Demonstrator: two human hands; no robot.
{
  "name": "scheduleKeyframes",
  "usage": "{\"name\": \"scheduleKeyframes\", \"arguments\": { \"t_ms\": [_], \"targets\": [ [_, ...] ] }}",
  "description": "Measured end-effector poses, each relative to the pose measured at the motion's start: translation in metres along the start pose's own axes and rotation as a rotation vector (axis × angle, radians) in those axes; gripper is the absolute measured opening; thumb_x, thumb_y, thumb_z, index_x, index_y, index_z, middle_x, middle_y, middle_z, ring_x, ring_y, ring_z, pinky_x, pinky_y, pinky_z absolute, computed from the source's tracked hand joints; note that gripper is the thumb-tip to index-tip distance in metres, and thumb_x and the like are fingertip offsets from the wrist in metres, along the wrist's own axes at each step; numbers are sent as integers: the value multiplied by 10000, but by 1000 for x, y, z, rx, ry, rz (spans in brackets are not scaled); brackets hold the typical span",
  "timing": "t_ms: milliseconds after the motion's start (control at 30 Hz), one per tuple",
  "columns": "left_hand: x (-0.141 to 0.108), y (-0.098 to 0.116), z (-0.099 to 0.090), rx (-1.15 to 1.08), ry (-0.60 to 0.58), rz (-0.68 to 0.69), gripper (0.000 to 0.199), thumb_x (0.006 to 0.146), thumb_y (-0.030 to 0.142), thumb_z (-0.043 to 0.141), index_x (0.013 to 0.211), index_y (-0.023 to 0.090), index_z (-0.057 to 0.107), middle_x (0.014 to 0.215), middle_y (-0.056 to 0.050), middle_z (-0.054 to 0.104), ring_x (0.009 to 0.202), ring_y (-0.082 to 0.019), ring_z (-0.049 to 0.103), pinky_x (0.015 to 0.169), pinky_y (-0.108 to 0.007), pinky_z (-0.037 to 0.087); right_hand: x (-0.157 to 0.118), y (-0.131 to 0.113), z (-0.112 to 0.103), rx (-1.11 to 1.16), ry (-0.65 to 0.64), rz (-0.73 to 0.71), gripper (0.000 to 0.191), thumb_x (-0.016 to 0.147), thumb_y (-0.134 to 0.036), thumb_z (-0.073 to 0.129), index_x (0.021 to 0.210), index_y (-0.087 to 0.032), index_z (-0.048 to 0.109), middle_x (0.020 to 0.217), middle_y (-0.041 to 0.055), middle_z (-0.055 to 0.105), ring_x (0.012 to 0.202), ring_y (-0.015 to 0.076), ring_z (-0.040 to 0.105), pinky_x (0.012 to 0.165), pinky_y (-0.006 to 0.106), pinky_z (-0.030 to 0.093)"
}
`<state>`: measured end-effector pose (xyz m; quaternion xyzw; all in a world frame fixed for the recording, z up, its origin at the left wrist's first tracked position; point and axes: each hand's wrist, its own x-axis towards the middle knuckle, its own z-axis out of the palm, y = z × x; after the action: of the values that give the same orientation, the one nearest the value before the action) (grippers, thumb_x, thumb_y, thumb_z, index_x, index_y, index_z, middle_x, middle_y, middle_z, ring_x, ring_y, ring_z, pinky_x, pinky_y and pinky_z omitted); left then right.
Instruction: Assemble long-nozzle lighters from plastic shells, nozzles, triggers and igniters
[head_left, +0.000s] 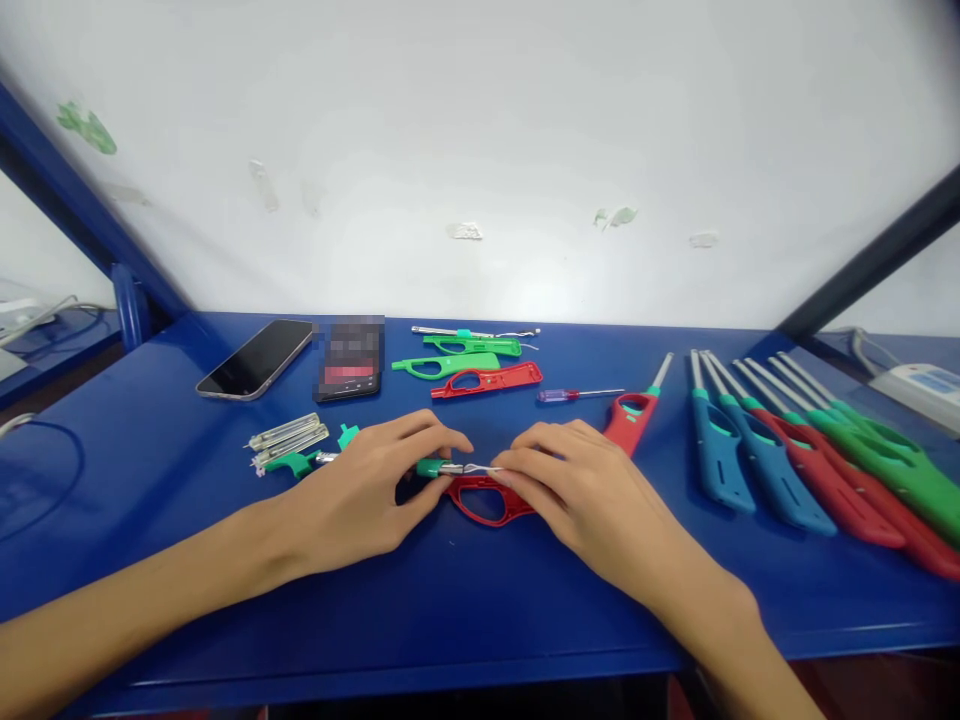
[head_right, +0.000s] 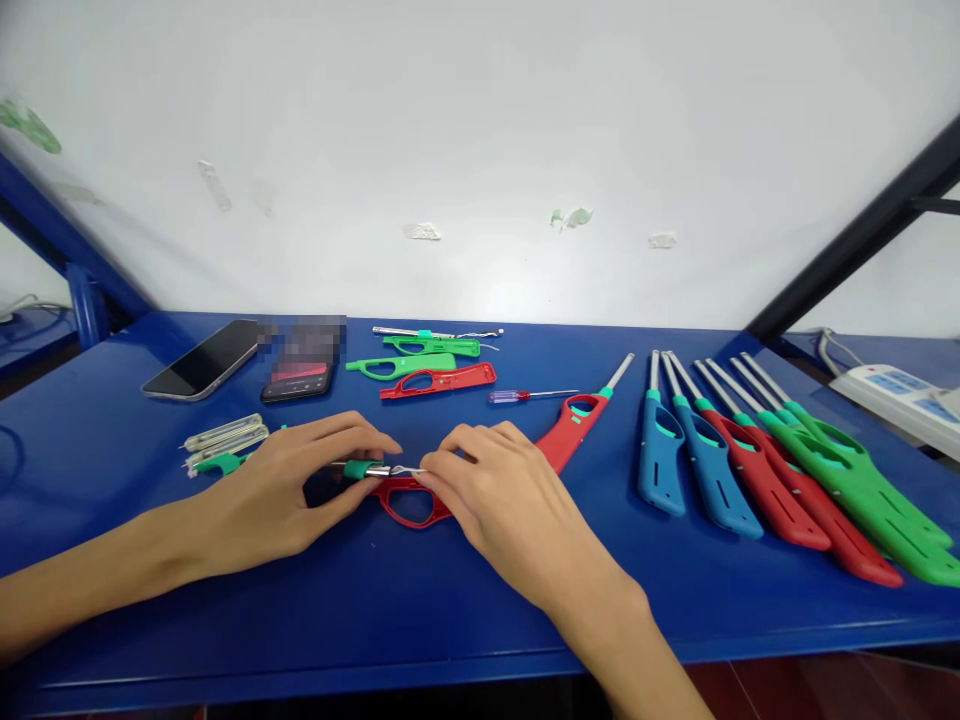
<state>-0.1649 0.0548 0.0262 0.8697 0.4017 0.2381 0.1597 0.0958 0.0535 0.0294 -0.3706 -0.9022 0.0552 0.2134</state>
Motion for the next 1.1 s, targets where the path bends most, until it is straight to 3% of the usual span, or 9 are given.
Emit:
{"name": "scheduleKeyframes", "arguments": {
  "t_ms": [200,667,1100],
  "targets": [
    [4,1,-8,-31,-4,31,160,1051,284,572,1125,245,709,1079,-7,722,909,-139,694,796,-264,550,0,0,0,7,3,8,200,1104,-269,531,1086,-235,728,1073,13,731,922,195,642,856,375,436],
    [6,4,-16,-48,-45,37,259,1070,206,487,1189,240,714,1120,-5,713,971,-119,695,877,-237,544,-1,0,-1,-3,27,-9,169,1094,-252,546,1092,-232,714,1042,5,726,906,198,650,844,369,432],
    [-11,-6,-14,-60,-91,-8,211,1070,236,548,1176,286,724,1175,-5,655,989,-129,677,893,-263,534,-6,5,9,-13,-35,-88,184,1085,-261,574,1199,-300,713,1093,-13,725,991,196,677,869,373,422]
  ]
}}
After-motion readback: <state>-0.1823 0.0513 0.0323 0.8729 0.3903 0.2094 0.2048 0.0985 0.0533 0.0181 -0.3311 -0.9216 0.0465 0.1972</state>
